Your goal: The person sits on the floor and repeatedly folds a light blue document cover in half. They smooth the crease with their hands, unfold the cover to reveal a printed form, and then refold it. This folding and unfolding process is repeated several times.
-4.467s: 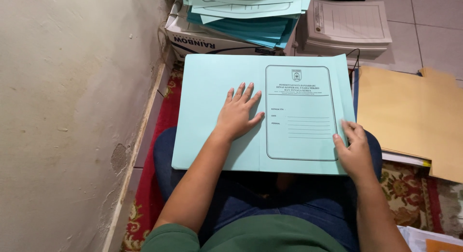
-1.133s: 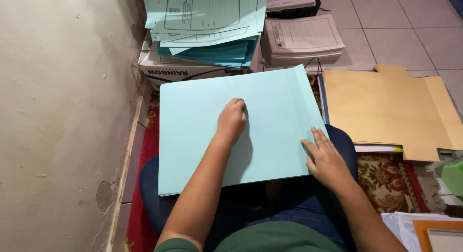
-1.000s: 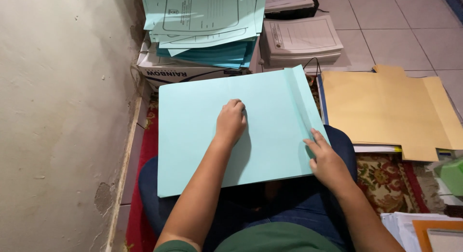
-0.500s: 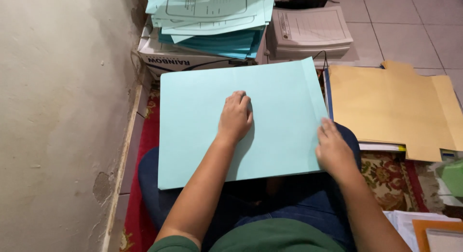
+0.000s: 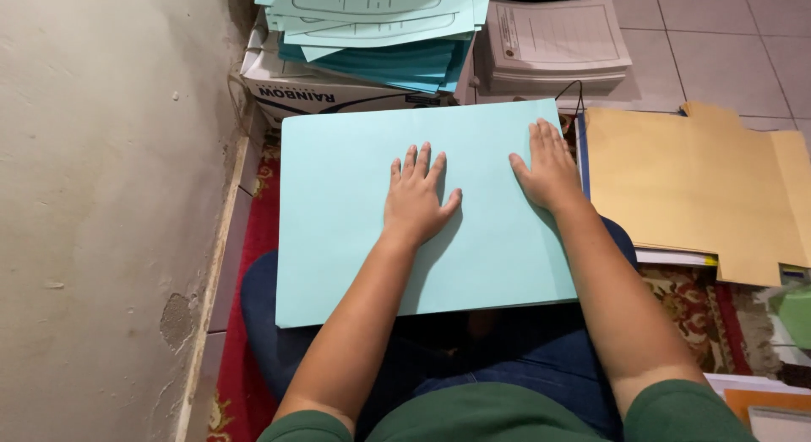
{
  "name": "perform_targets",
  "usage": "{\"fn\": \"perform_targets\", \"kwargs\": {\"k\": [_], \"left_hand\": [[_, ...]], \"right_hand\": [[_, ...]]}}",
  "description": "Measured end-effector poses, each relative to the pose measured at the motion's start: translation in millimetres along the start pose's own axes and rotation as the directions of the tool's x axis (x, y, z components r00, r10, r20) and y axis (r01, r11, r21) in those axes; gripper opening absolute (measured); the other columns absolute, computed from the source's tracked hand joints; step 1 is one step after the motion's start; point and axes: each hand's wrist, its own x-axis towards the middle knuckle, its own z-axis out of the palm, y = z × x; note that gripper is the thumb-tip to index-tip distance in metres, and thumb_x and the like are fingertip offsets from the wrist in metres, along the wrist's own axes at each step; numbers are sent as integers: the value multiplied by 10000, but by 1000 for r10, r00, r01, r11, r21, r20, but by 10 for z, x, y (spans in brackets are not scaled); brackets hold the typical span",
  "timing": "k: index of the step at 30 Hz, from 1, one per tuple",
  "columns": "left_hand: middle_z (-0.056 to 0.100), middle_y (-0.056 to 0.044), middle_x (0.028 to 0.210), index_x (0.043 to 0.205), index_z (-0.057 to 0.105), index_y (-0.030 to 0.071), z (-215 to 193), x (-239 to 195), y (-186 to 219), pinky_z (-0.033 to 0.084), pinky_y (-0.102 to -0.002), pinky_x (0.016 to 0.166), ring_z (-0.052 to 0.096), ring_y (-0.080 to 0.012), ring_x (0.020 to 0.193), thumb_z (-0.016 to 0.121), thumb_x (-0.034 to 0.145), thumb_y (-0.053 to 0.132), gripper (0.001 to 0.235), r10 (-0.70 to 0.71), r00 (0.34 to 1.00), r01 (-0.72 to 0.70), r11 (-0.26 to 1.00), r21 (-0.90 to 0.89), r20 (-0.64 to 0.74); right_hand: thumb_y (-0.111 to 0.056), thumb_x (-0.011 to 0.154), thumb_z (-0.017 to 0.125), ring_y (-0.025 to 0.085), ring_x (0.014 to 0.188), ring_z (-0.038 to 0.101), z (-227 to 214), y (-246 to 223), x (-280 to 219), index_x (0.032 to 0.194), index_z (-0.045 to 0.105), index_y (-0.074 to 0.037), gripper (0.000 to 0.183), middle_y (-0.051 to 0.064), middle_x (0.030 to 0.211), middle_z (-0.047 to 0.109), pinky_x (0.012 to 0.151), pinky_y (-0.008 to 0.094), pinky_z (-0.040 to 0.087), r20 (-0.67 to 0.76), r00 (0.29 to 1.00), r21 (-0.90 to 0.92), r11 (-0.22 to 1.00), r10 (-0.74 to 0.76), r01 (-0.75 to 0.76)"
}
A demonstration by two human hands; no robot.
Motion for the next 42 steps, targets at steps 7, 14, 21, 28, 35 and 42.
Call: {"fn": "perform_targets", "kwargs": {"k": [7, 14, 21, 28, 35, 42], "left_hand": [[365, -178, 1632, 1542, 463, 155, 21, 8, -6, 126, -568, 1247, 267, -359, 1547, 487, 958, 585, 726, -27, 999, 27, 999, -19, 26], [340, -173, 1647, 1567, 428, 158, 17, -6, 13, 95, -571, 1250, 238, -358, 1557, 452, 970, 589, 737, -31, 998, 32, 999, -6, 48], [320, -182, 1653, 1575, 405, 144, -13, 7, 22, 82, -585, 1248, 213, -364, 1562, 439, 984, 586, 740, -32, 996, 31, 999, 13, 81], [302, -177, 1663, 1580, 398, 147, 40, 39, 3, 71, -584, 1247, 203, -359, 1566, 423, 990, 574, 728, -42, 995, 41, 999, 8, 87], [311, -166, 1661, 1574, 409, 156, 8, 36, 14, 89, -582, 1248, 220, -352, 1562, 428, 985, 564, 716, -47, 996, 46, 999, 10, 71], [311, -168, 1661, 1575, 410, 159, 7, 20, 17, 80, -583, 1247, 221, -361, 1561, 422, 979, 567, 723, -59, 996, 59, 998, -4, 62]], "right_hand": [[-570, 1060, 276, 314, 1576, 165, -65, -8, -516, 1628, 239, -45, 774, 163, 1704, 202, 1288, 453, 118, 3, 1000, -32, 999, -14, 14], [-527, 1065, 264, 314, 1567, 183, -61, 38, -952, 1636, 216, -69, 733, 154, 1704, 197, 1285, 440, 110, 47, 999, -84, 996, -17, 21], [-593, 1038, 230, 327, 1577, 154, -102, 35, -293, 1641, 187, -62, 804, 166, 1710, 172, 1287, 468, 119, 71, 997, -80, 996, -40, 45], [-622, 1026, 201, 271, 1591, 96, -81, -12, 487, 1655, 148, -95, 822, 108, 1731, 102, 1295, 447, 75, 72, 997, -78, 996, -30, 35], [-550, 1055, 213, 297, 1586, 131, -180, -76, 200, 1644, 178, -33, 785, 158, 1723, 132, 1294, 447, 86, 55, 997, -52, 997, -56, 59], [-503, 1064, 260, 353, 1572, 170, -198, -36, -495, 1624, 213, 19, 766, 220, 1701, 177, 1284, 481, 122, 30, 995, -47, 994, -93, 94]]}}
